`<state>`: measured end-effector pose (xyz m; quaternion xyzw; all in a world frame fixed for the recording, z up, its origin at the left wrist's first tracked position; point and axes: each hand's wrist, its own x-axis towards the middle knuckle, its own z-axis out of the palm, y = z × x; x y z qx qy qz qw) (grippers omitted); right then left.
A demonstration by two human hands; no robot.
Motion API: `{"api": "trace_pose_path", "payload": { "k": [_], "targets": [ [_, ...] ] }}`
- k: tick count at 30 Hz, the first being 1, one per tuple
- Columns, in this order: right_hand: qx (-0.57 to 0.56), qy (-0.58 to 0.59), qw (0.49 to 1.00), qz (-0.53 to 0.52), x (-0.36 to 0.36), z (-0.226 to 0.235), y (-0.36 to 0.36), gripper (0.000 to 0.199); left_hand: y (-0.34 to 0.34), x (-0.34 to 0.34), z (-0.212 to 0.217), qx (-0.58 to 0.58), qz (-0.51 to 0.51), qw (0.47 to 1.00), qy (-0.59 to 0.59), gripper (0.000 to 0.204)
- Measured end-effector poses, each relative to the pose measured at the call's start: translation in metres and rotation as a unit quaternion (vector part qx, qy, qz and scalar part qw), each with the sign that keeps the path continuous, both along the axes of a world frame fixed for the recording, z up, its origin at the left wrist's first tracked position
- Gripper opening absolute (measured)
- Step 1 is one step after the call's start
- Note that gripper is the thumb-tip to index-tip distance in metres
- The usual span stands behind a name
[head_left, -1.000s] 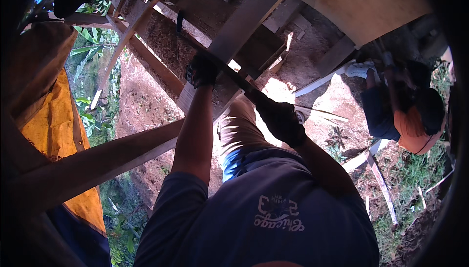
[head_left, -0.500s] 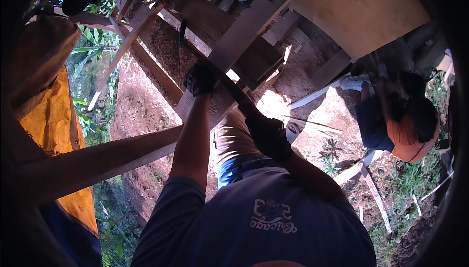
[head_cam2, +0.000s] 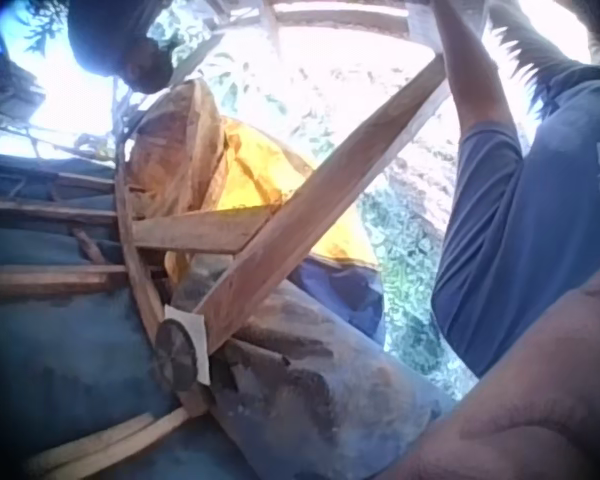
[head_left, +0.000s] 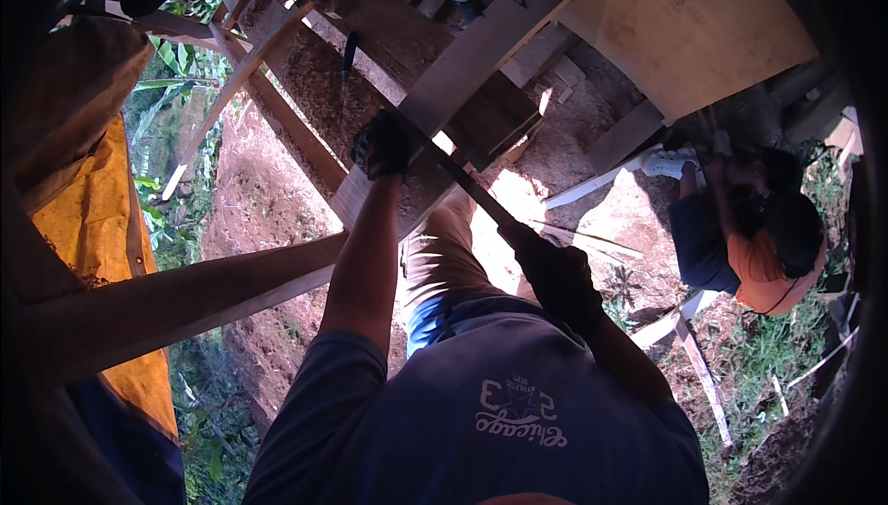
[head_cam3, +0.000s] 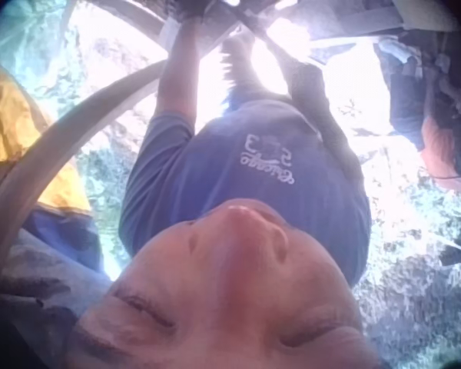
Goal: The person uses a handsaw to cut through a wooden beam that is part of a structural frame. They then move to the ground to handle and sort various wood pieces by hand.
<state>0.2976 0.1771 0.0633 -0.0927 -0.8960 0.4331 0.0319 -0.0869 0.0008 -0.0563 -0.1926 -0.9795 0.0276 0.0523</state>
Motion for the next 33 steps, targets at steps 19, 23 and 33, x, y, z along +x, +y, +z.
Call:
{"api": "trace_pose_path", "payload": {
  "k": [19,23,33],
  "targets": [
    [-0.017,0.098,0.995,-0.02,-0.052,0.008,-0.001,0.052,0.021,0.02,0.03,0.053,0.061,0.997,-0.016,0.032],
    [0.065,0.095,0.993,0.0,-0.075,0.006,-0.01,0.049,0.023,0.017,0.037,0.064,0.107,0.992,-0.03,0.032],
    [0.0,-0.029,0.999,0.032,0.008,0.027,-0.002,0.056,0.027,0.029,0.06,0.059,0.095,0.992,-0.063,0.034]
  ]
}}
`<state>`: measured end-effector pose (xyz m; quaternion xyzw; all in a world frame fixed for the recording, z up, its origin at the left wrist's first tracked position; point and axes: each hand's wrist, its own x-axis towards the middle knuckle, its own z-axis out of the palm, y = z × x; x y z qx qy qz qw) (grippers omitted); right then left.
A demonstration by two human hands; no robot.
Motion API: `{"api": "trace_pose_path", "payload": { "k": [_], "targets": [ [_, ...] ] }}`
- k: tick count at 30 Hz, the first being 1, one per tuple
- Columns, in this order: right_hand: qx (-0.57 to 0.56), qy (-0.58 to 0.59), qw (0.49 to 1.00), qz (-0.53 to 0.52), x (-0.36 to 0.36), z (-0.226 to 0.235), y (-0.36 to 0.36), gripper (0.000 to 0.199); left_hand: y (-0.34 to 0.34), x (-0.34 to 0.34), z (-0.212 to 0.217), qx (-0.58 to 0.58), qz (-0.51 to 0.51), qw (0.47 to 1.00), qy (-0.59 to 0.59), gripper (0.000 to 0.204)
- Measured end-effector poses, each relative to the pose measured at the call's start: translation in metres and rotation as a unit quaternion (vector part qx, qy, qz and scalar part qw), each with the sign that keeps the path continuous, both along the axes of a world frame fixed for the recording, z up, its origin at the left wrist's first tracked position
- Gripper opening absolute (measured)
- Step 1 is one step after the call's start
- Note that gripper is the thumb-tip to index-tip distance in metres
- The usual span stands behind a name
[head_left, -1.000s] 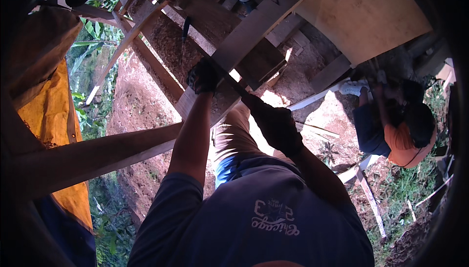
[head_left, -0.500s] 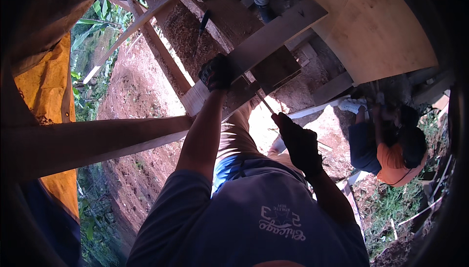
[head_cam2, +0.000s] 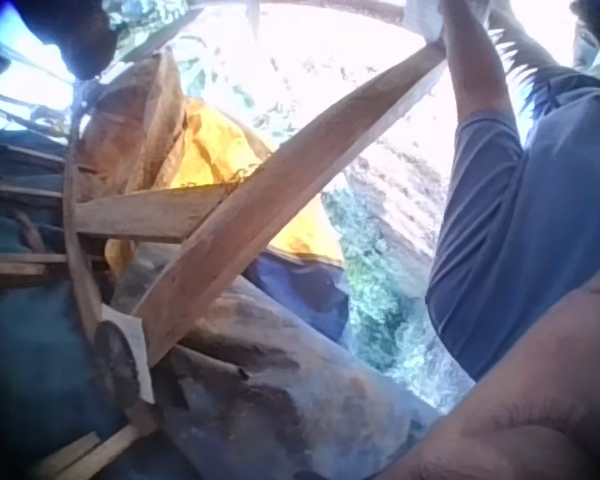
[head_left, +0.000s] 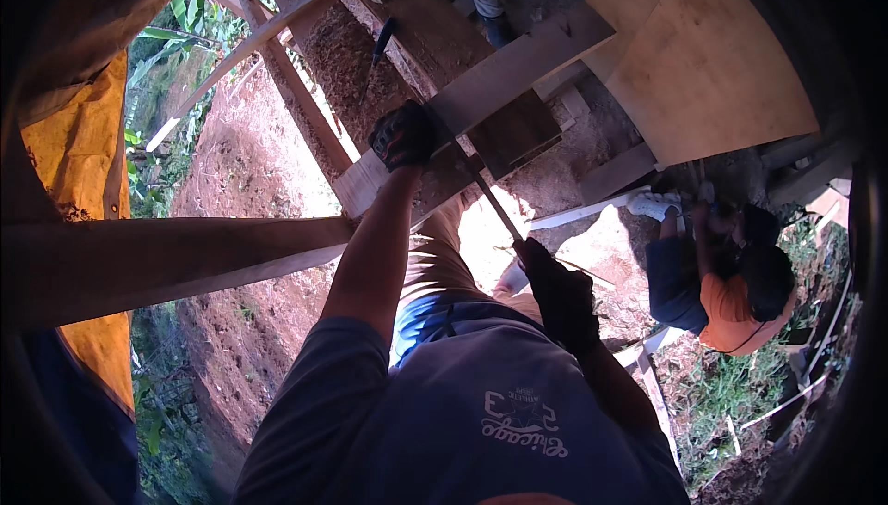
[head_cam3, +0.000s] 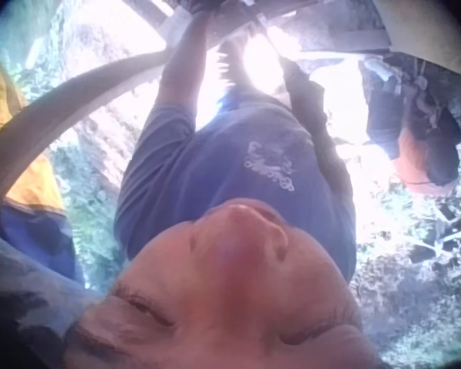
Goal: The person uses a handsaw to cut through a wooden beam that is part of a structural frame. They then move to the ground to handle and sort various wood pieces by hand.
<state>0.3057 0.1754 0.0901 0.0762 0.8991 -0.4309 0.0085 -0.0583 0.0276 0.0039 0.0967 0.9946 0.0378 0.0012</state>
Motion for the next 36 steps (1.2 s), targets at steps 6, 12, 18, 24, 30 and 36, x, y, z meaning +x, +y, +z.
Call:
{"api": "trace_pose_path", "payload": {
  "k": [6,12,18,24,30,36],
  "targets": [
    [0.03,0.143,0.988,-0.056,-0.079,-0.036,-0.007,0.048,0.005,-0.017,-0.012,-0.01,-0.008,1.0,0.011,0.037],
    [0.077,0.094,0.991,-0.052,0.023,-0.026,0.0,0.049,-0.004,-0.007,-0.025,-0.02,-0.005,0.999,0.033,0.036],
    [0.041,0.122,0.99,-0.048,-0.036,-0.032,-0.018,0.05,-0.015,-0.015,-0.051,-0.017,-0.06,0.997,0.045,0.034],
    [0.06,0.077,0.995,-0.028,-0.056,-0.04,-0.013,0.054,-0.013,-0.022,-0.065,-0.025,-0.042,0.997,0.053,0.035],
    [0.046,0.088,0.994,-0.043,0.033,-0.018,0.004,0.057,-0.008,-0.013,-0.046,-0.01,0.019,0.999,0.039,0.035],
    [0.056,0.1,0.993,-0.013,0.009,0.0,0.003,0.063,0.015,0.012,0.007,0.011,-0.003,1.0,-0.016,0.033]
  ]
}}
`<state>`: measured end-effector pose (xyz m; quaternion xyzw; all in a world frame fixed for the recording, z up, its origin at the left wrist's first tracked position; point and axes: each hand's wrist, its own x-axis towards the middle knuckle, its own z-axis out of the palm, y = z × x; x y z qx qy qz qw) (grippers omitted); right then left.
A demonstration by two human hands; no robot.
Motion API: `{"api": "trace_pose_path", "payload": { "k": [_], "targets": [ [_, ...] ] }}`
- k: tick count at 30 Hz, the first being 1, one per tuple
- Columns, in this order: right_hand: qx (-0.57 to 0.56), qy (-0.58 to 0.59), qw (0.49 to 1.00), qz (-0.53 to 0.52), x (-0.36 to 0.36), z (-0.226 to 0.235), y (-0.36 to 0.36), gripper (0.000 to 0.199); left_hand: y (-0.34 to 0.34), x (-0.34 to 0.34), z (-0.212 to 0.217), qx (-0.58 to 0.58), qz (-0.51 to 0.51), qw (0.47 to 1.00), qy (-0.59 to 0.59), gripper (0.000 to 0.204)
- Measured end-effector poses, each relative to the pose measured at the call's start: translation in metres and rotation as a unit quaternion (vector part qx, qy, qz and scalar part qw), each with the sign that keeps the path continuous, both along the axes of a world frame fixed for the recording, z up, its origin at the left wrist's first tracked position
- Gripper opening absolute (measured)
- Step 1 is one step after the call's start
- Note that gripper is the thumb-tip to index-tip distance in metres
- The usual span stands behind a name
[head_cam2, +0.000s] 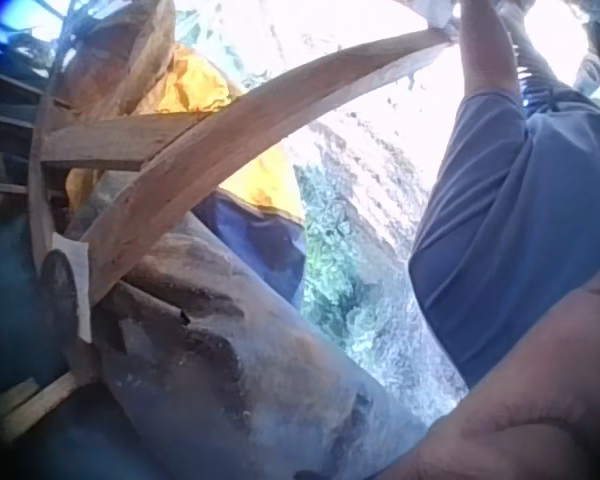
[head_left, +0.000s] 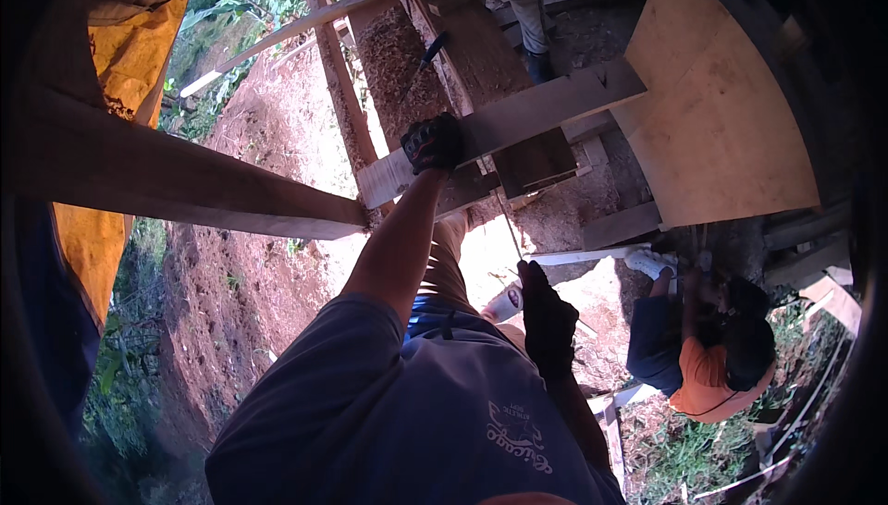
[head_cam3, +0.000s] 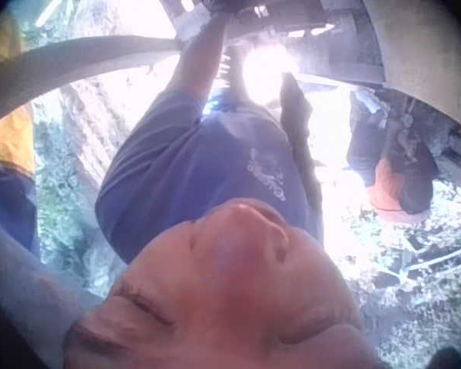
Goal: The person uses a handsaw to cut through a wooden beam that is part of a structural frame. They then move to the ground to handle and sort various wood pieces by hand.
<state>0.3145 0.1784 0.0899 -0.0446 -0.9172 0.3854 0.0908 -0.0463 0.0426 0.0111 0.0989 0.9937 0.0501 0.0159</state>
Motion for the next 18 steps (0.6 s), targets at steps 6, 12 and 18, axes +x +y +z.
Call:
{"api": "trace_pose_path", "payload": {
  "k": [6,12,18],
  "targets": [
    [0.042,0.092,0.993,0.055,-0.092,-0.013,-0.007,0.069,-0.027,0.007,0.008,0.04,0.098,0.994,-0.006,0.032],
    [0.167,0.024,0.984,0.059,-0.065,-0.017,0.011,0.078,-0.011,0.014,-0.003,0.036,0.081,0.996,0.023,0.029],
    [0.18,-0.022,0.983,0.02,-0.066,0.002,-0.001,0.078,0.008,0.015,-0.001,0.085,0.061,0.995,-0.006,0.025]
  ]
}}
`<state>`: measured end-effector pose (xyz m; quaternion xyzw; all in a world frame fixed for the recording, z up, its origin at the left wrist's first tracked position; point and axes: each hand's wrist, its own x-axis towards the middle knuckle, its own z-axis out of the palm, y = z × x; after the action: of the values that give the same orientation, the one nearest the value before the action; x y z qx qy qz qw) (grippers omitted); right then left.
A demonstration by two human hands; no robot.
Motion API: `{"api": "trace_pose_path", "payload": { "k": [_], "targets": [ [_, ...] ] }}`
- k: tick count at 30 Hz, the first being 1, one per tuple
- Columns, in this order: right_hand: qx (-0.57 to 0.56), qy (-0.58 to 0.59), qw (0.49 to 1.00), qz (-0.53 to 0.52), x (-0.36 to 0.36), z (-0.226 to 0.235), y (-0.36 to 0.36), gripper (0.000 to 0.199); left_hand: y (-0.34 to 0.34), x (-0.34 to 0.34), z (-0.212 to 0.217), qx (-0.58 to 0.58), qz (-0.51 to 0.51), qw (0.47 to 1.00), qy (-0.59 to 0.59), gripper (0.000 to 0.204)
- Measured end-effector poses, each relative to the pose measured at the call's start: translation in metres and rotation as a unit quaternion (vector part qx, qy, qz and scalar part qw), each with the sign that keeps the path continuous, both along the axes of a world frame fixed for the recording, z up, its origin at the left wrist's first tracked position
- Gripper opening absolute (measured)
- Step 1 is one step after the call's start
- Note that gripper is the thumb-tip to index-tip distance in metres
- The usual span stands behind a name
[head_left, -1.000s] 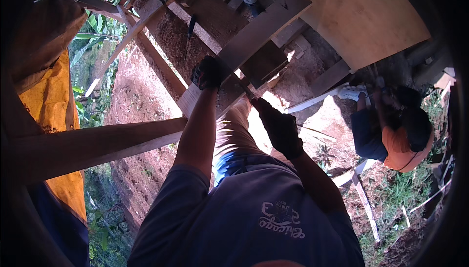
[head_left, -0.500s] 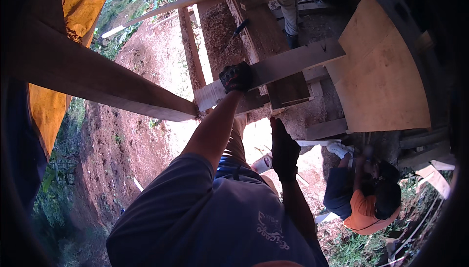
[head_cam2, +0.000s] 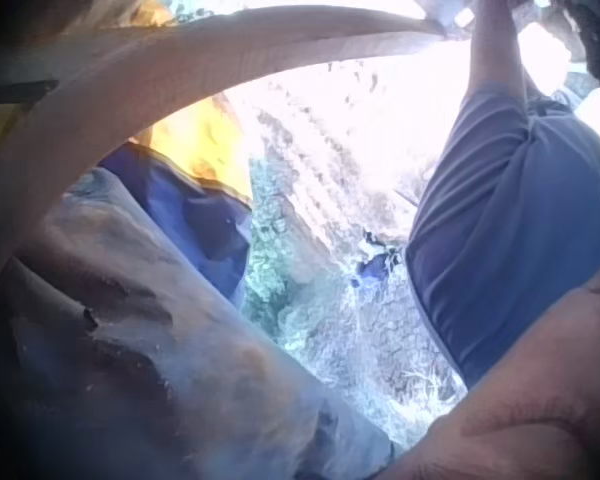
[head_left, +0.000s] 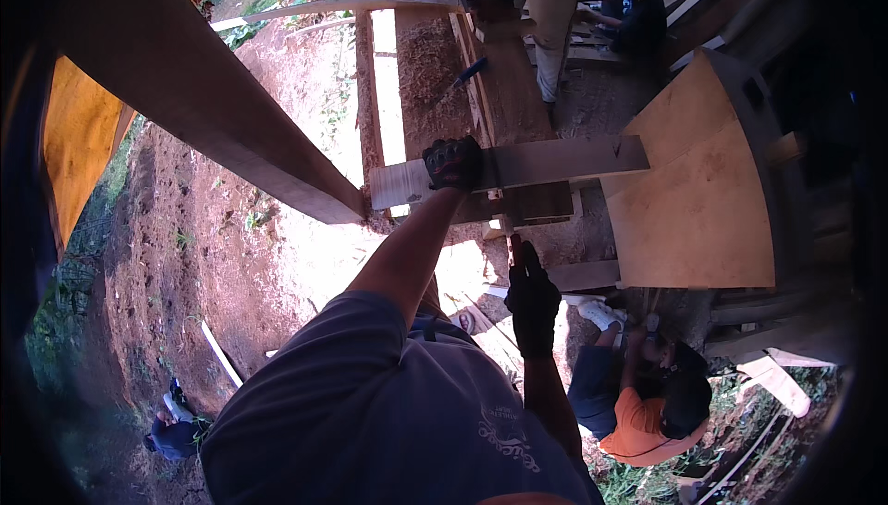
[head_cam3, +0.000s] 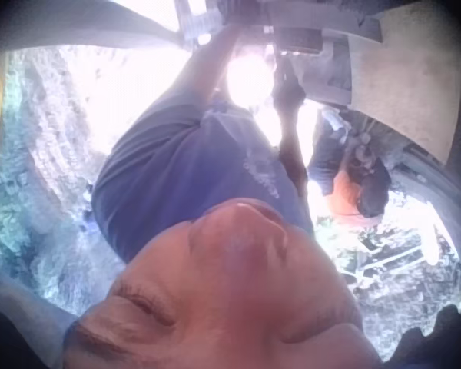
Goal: The person uses a handsaw to cut through a wooden beam that is part of a structural frame. They then move to the ground to handle and sort various wood pieces by hand.
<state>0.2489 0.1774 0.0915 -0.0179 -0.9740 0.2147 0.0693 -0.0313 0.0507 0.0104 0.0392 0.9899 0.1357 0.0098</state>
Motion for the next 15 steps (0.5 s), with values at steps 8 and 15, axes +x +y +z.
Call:
{"api": "trace_pose_path", "payload": {
  "k": [8,15],
  "targets": [
    [-0.247,0.118,0.962,0.009,-0.02,0.052,-0.042,0.055,-0.02,0.003,0.01,0.012,0.019,1.0,0.003,0.026],
    [-0.288,0.033,0.956,-0.039,-0.011,0.067,-0.042,0.044,-0.018,-0.003,-0.008,0.007,0.042,0.999,0.006,0.029]
  ]
}}
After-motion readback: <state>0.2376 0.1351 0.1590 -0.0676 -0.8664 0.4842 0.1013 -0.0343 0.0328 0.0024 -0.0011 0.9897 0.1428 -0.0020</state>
